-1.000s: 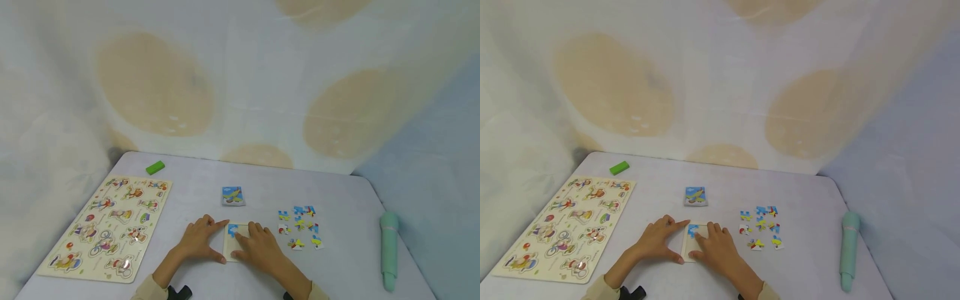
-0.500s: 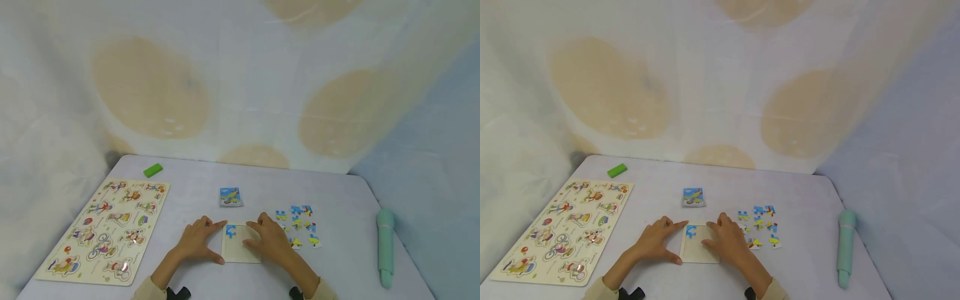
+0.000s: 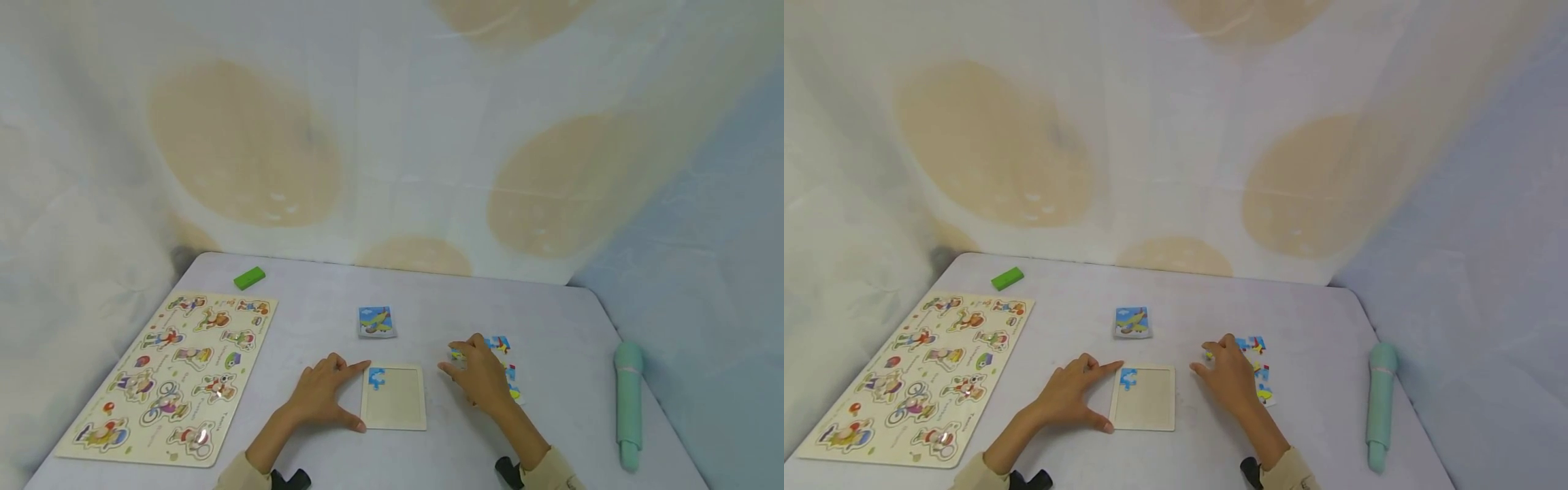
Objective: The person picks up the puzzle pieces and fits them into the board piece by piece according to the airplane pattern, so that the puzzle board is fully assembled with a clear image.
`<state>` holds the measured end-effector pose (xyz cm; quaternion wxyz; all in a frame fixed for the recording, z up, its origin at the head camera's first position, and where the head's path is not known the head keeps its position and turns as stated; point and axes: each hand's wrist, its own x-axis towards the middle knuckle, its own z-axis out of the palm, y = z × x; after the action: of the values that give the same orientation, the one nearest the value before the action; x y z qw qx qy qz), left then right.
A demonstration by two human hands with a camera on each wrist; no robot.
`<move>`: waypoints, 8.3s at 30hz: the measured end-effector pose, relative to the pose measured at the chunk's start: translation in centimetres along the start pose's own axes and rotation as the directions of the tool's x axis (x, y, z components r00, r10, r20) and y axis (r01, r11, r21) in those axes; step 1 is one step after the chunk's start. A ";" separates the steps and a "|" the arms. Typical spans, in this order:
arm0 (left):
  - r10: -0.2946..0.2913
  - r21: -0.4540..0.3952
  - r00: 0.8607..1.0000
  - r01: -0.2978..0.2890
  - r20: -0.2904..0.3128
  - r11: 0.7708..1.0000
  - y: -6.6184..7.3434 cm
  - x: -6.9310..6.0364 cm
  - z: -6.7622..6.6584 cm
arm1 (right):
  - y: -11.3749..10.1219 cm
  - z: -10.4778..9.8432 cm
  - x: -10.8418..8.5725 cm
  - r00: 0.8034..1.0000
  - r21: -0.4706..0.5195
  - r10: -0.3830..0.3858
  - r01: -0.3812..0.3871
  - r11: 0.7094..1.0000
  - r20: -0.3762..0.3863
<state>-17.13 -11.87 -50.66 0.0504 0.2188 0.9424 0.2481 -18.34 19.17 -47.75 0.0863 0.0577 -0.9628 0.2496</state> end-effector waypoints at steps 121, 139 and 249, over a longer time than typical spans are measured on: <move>-0.017 -0.013 1.000 0.017 0.005 1.000 -0.4 -0.1 0.3 | -7.5 4.3 -0.8 0.993 -0.124 -0.094 0.103 0.987 0.072; -0.007 -0.008 1.000 0.007 -0.015 1.000 -0.1 -0.2 0.2 | -7.0 3.8 -1.9 0.957 -0.315 -0.269 0.289 0.904 0.106; -0.030 -0.056 1.000 0.031 0.006 0.998 0.1 -0.1 -0.1 | 10.6 -3.9 3.5 0.983 -0.093 0.169 -0.163 0.982 0.065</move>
<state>-16.99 -11.88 -50.46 0.0625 0.2035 0.9382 0.2729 -22.81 30.06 -48.68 0.0324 -0.0176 -0.9767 0.2116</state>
